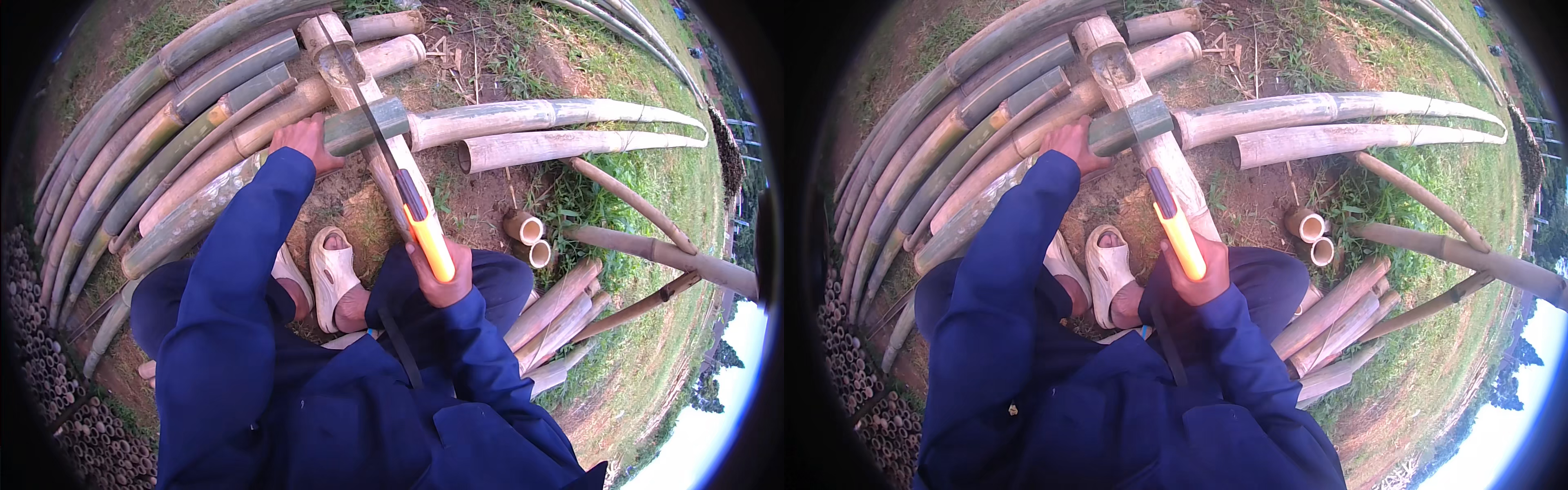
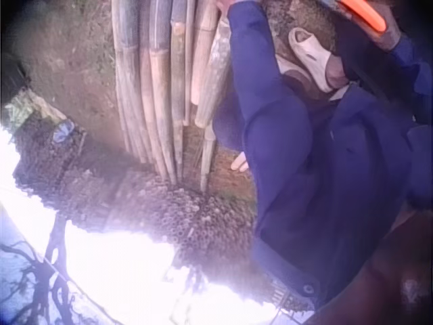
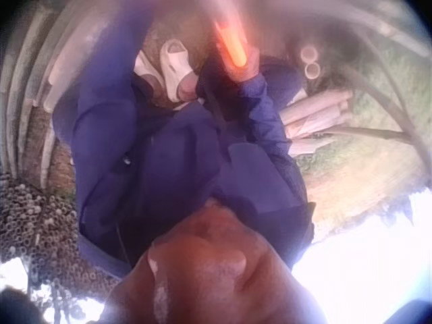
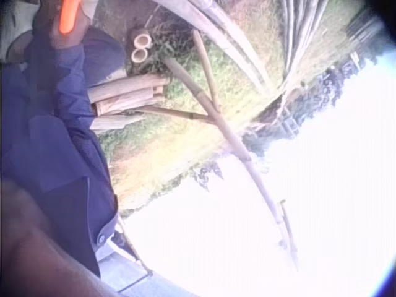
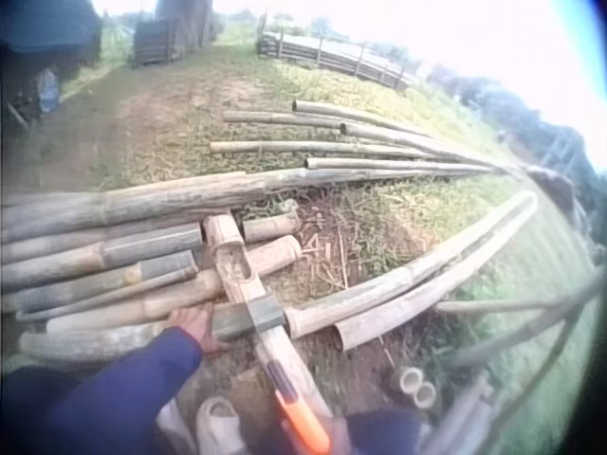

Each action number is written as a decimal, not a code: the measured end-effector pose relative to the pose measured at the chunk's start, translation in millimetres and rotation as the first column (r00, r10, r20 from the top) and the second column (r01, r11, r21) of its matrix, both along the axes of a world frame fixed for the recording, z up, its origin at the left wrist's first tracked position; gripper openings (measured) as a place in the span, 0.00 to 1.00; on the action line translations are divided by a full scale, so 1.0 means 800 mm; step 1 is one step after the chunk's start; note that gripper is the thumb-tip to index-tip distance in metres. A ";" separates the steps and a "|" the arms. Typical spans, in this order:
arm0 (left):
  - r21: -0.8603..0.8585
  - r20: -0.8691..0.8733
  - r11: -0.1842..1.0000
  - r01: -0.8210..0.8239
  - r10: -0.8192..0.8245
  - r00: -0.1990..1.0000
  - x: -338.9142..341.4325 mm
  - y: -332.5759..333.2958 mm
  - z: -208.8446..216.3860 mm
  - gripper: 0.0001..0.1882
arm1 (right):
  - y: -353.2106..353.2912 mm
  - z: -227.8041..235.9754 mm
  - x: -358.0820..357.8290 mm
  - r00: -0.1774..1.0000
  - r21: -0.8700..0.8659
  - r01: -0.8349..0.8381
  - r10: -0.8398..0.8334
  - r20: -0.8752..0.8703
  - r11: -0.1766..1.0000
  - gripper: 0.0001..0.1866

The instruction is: The person sits on the ground and uses a hand saw to cut a long bamboo pole into shorter sections. They repeatedly position the pole, saw through it, and set the cut pieces aside.

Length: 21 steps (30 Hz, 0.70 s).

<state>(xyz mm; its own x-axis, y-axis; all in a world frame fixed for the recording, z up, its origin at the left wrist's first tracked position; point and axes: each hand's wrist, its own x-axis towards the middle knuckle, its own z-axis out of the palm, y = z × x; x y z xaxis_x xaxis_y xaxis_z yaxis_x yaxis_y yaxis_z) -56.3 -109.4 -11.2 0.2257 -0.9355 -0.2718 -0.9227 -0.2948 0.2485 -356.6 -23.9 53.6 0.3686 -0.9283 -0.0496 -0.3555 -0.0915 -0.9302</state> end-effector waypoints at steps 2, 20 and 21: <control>-0.009 0.004 1.000 0.004 -0.004 1.000 0.004 0.002 -0.003 0.42 | -0.019 -0.007 0.011 0.999 0.051 -0.011 0.009 0.042 0.999 0.06; 0.032 -0.023 0.999 0.030 -0.029 0.999 0.003 0.005 -0.006 0.44 | -0.026 -0.026 0.009 0.996 0.047 -0.032 0.028 0.085 0.998 0.06; 0.058 -0.035 0.998 0.037 -0.035 0.999 0.008 0.009 -0.004 0.43 | -0.023 -0.029 0.001 0.996 0.046 -0.040 0.036 0.080 0.998 0.06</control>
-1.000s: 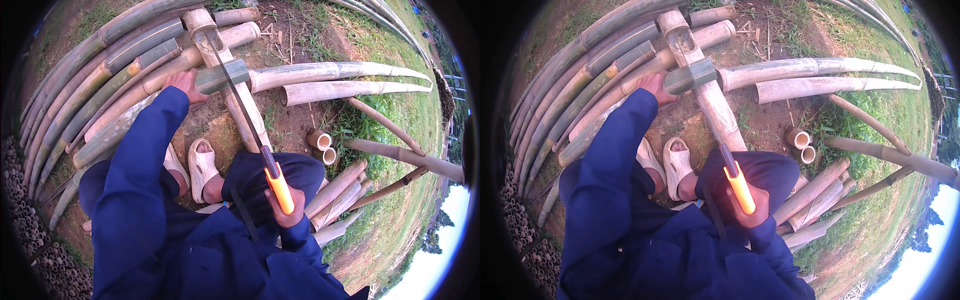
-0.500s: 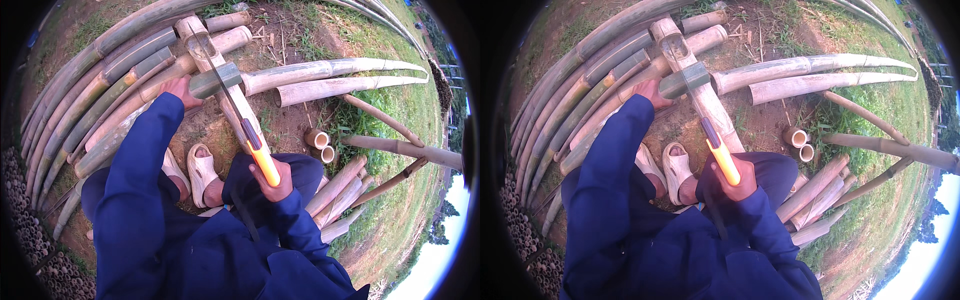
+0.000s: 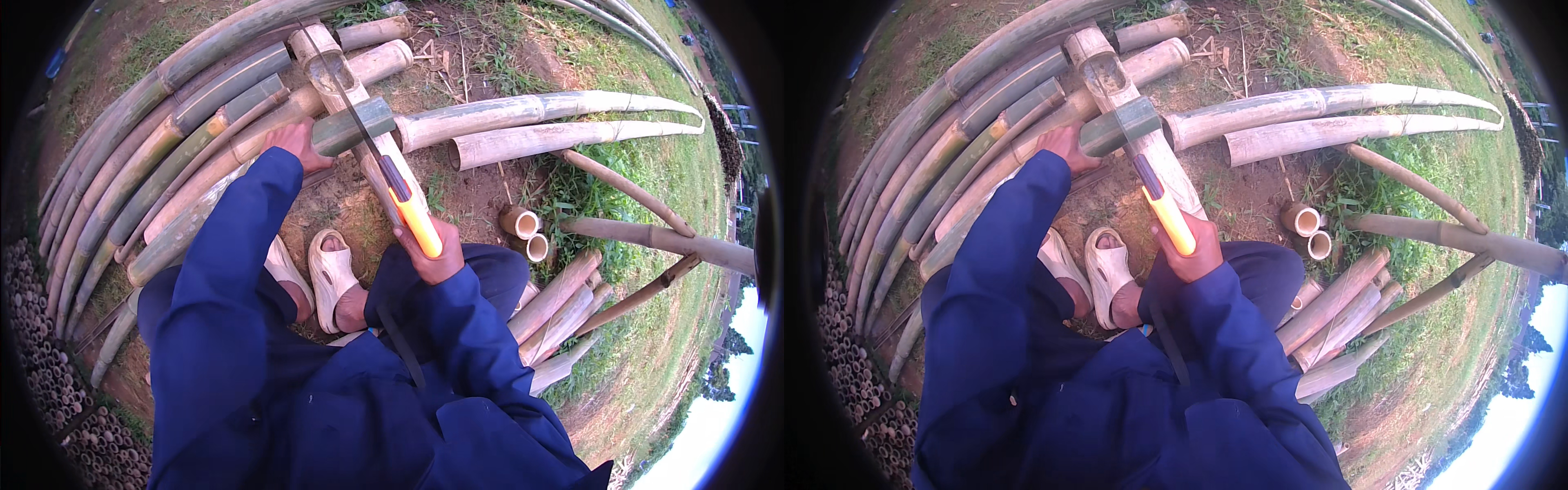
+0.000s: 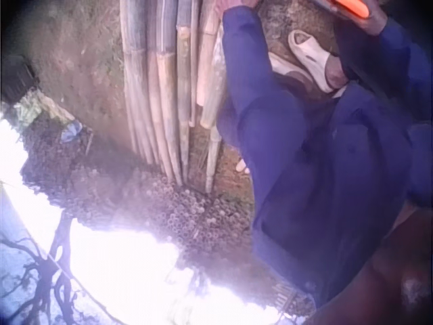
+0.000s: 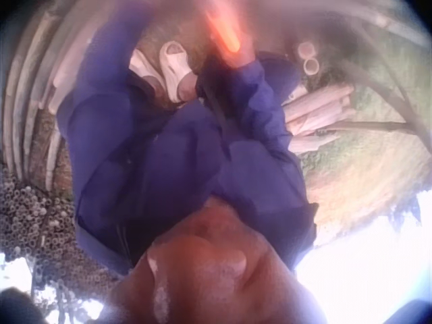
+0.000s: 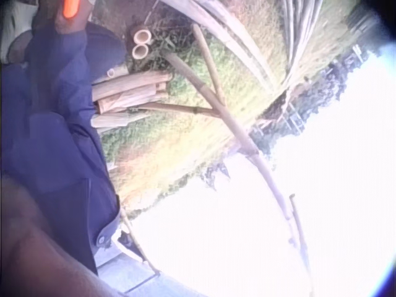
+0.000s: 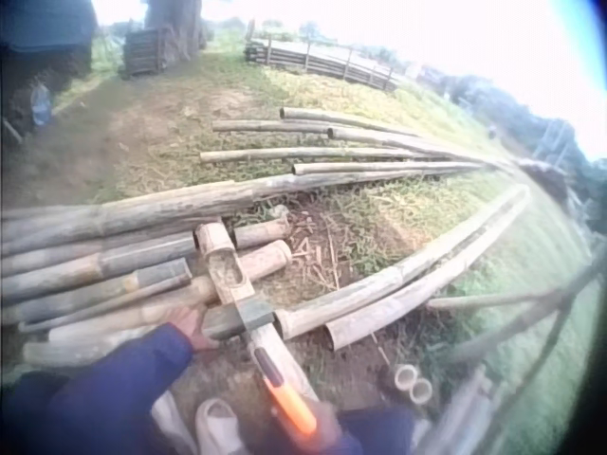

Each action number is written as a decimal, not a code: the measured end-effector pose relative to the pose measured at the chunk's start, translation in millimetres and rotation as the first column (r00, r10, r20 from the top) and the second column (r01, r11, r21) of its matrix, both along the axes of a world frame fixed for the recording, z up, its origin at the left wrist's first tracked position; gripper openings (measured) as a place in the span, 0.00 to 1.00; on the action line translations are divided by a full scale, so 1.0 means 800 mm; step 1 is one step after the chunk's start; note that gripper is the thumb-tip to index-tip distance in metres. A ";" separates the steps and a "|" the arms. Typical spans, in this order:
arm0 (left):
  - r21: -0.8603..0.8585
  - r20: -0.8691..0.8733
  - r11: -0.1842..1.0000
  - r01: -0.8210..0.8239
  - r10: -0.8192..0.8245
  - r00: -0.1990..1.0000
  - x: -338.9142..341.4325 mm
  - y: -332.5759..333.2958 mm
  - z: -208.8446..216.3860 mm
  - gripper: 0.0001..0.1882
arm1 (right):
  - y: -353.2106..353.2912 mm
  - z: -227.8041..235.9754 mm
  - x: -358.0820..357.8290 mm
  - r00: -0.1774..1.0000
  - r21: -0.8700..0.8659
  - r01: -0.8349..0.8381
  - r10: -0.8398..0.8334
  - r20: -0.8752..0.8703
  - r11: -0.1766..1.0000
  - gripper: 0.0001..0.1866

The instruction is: The person sits on the ground and uses a hand saw to cut a long bamboo pole into shorter sections. They repeatedly position the pole, saw through it, and set the cut pieces aside.

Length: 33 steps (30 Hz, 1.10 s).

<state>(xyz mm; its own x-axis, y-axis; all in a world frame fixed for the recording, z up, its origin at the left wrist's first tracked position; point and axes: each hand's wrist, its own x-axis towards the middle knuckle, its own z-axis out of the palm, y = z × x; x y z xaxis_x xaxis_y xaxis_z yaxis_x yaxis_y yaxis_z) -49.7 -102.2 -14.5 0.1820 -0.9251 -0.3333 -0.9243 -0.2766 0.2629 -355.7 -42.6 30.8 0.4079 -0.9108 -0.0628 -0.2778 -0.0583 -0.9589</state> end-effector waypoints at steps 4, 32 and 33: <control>-0.049 0.019 0.999 0.005 -0.004 1.000 0.015 -0.012 -0.001 0.42 | 0.088 0.068 -0.084 0.982 0.050 -0.012 0.021 -0.189 0.999 0.12; -0.089 -0.002 0.996 -0.007 0.007 1.000 0.007 -0.010 0.003 0.39 | 0.003 0.003 -0.001 1.000 0.018 0.010 -0.010 -0.013 1.000 0.08; -0.058 0.000 0.998 0.000 0.000 1.000 0.014 -0.012 0.003 0.39 | 0.010 0.014 -0.003 1.000 0.022 0.009 -0.008 -0.011 1.000 0.08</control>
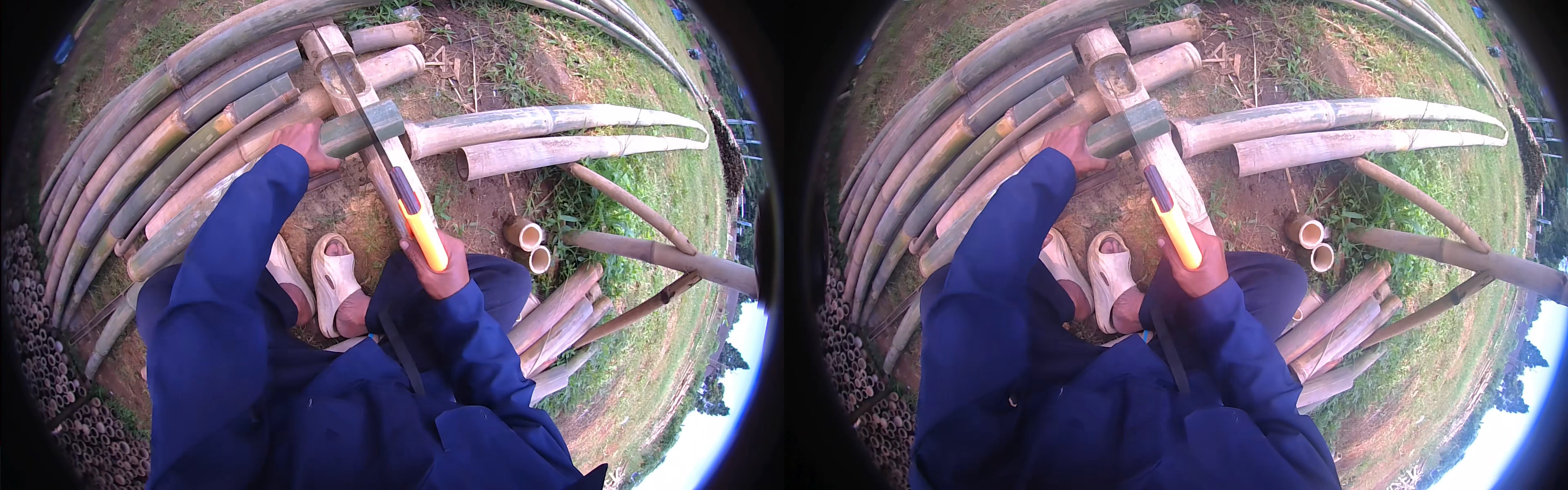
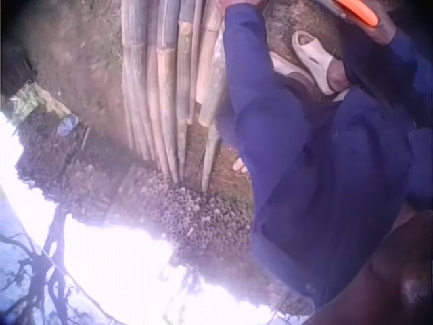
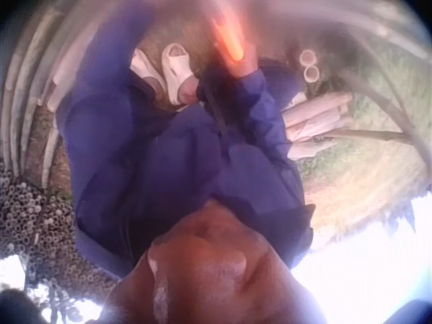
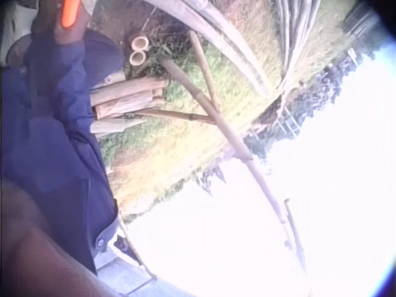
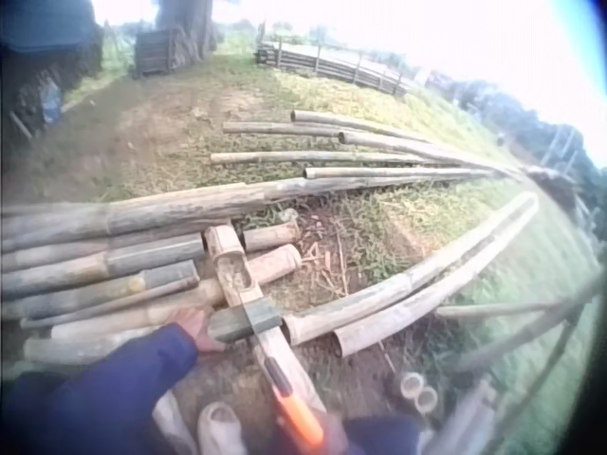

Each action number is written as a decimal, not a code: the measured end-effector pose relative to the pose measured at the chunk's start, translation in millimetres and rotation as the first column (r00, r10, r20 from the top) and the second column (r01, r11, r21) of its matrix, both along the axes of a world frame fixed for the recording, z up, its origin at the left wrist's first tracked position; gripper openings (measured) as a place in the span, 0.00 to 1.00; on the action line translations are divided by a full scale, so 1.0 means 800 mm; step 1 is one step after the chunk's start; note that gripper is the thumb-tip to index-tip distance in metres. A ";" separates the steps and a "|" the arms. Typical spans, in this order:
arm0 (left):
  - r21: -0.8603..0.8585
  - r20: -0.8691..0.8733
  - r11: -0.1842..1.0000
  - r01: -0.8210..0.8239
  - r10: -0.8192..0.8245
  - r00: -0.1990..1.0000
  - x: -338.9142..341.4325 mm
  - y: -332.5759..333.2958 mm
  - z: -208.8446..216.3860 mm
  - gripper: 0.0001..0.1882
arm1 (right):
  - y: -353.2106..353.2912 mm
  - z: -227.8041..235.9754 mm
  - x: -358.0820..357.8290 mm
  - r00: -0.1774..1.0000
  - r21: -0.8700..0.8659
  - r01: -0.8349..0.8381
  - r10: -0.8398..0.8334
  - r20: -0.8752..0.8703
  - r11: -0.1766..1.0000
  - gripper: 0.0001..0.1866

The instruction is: The person sits on the ground and uses a hand saw to cut a long bamboo pole into shorter sections. They repeatedly position the pole, saw through it, and set the cut pieces aside.

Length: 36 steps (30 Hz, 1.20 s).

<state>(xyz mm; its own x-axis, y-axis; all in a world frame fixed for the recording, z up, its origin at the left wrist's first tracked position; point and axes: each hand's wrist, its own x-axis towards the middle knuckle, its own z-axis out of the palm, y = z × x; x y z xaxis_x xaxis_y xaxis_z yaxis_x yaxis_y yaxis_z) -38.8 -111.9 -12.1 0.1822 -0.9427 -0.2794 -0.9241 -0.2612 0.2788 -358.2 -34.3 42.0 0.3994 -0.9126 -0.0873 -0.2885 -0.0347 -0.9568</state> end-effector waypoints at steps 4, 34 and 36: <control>0.000 -0.029 1.000 -0.007 0.007 1.000 0.013 -0.001 0.001 0.40 | 0.061 0.064 -0.078 0.978 0.083 -0.039 0.055 -0.199 0.996 0.12; -0.022 -0.095 0.999 0.024 -0.026 0.995 0.025 -0.010 -0.008 0.42 | -0.001 -0.031 -0.004 0.998 -0.037 -0.048 0.047 -0.038 0.998 0.11; -0.105 -0.025 0.994 0.008 -0.010 1.000 0.016 -0.005 -0.012 0.44 | 0.003 -0.044 -0.002 1.000 -0.025 -0.004 0.004 0.008 1.000 0.06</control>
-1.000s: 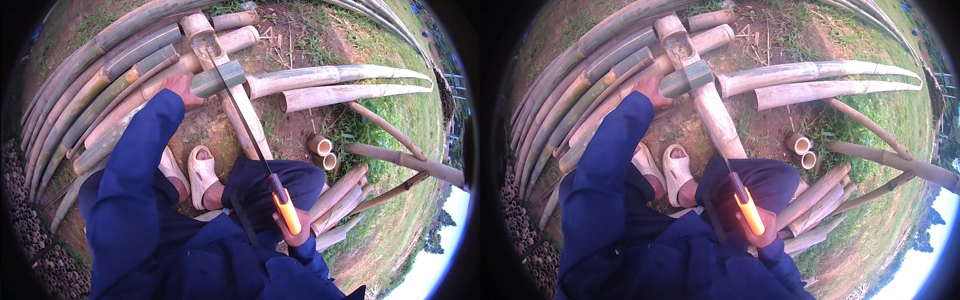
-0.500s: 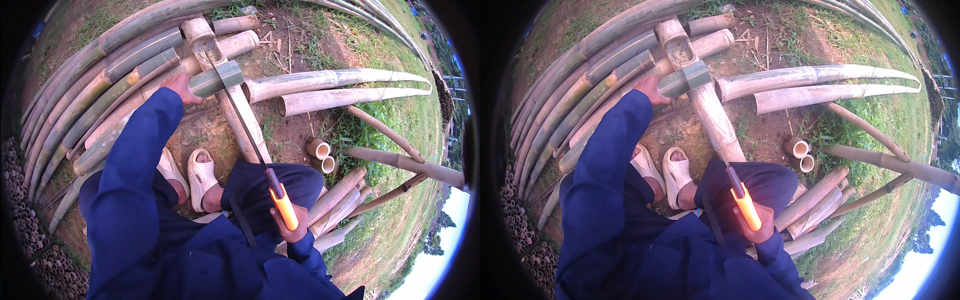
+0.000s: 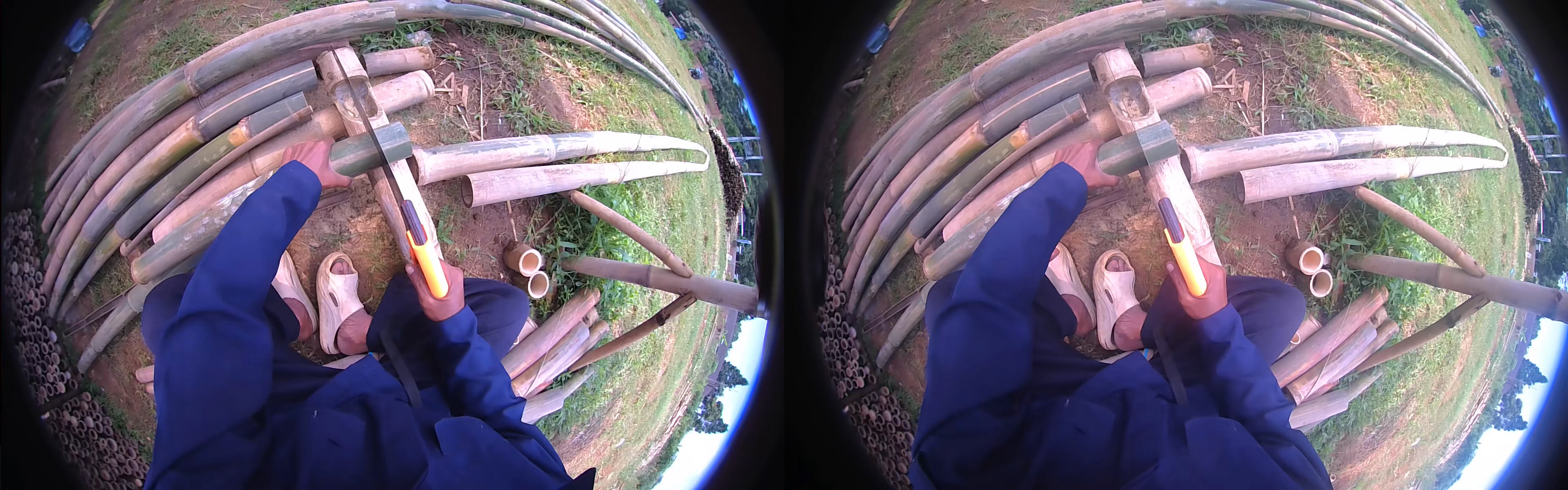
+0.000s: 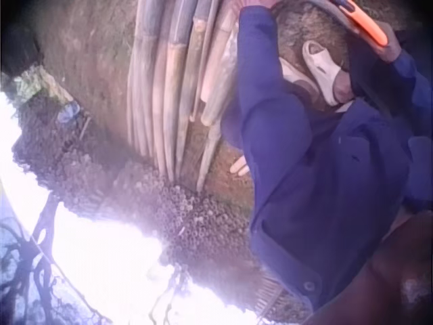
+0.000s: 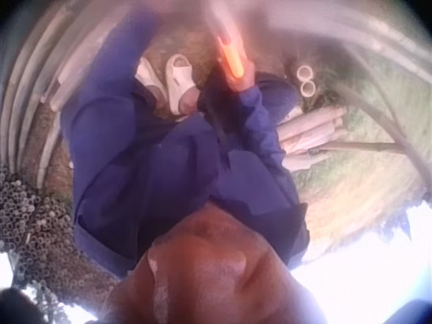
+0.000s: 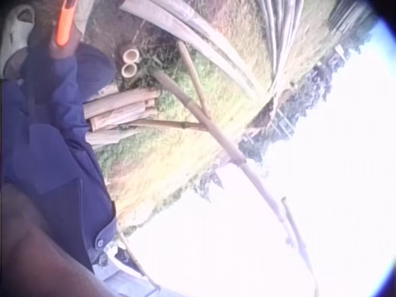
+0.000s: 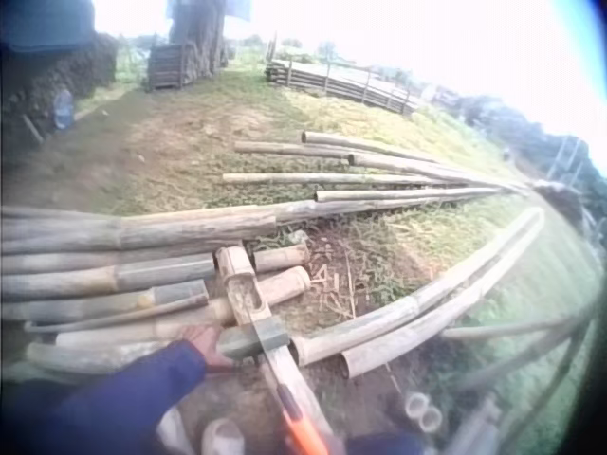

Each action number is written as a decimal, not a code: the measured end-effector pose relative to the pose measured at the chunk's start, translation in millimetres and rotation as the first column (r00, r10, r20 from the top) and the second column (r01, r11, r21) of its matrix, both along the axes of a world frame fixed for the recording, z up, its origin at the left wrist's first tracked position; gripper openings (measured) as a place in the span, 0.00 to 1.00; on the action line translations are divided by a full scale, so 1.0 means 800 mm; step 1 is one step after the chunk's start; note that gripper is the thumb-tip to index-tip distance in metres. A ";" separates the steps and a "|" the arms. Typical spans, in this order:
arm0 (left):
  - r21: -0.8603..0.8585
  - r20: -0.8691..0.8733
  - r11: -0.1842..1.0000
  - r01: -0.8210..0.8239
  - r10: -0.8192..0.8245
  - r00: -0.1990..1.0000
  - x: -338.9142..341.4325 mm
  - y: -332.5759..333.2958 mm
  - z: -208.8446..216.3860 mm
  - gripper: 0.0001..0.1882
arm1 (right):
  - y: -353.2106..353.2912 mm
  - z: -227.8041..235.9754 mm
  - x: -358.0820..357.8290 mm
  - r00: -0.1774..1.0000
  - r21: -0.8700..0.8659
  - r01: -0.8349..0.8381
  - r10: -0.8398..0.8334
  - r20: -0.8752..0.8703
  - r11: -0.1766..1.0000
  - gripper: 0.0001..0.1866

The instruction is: The person sits on the ground and uses a hand saw to cut a long bamboo pole into shorter sections. They repeatedly position the pole, saw through it, and set the cut pieces aside.

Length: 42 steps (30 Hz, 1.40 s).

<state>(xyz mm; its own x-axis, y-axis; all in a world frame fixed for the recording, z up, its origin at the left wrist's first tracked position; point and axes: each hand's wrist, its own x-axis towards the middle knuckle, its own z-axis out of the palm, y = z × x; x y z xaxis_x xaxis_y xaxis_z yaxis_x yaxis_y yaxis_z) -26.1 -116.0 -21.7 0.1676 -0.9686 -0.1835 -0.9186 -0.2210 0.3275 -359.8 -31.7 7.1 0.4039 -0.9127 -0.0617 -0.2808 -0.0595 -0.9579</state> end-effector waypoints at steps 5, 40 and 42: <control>-0.162 0.199 0.987 -0.016 0.048 0.979 -0.042 0.025 -0.006 0.42 | 0.006 -0.018 -0.008 1.000 -0.031 0.003 -0.003 0.007 1.000 0.07; -0.040 0.197 0.999 -0.024 0.032 0.980 -0.028 0.054 -0.013 0.43 | 0.064 0.100 -0.066 0.983 0.062 -0.073 0.082 -0.167 0.995 0.13; -0.047 0.185 0.998 -0.030 0.038 0.982 -0.024 0.051 -0.011 0.43 | 0.036 0.077 -0.029 0.981 0.134 -0.106 0.126 -0.146 0.985 0.11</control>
<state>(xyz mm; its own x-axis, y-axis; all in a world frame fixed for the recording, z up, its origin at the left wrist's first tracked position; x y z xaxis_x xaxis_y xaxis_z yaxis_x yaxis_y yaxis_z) -45.7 -75.2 -30.3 0.2280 -0.9682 -0.1033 -0.9565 -0.2426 0.1620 -383.1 -2.7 69.1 0.4836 -0.8412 -0.2418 -0.4233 0.0171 -0.9058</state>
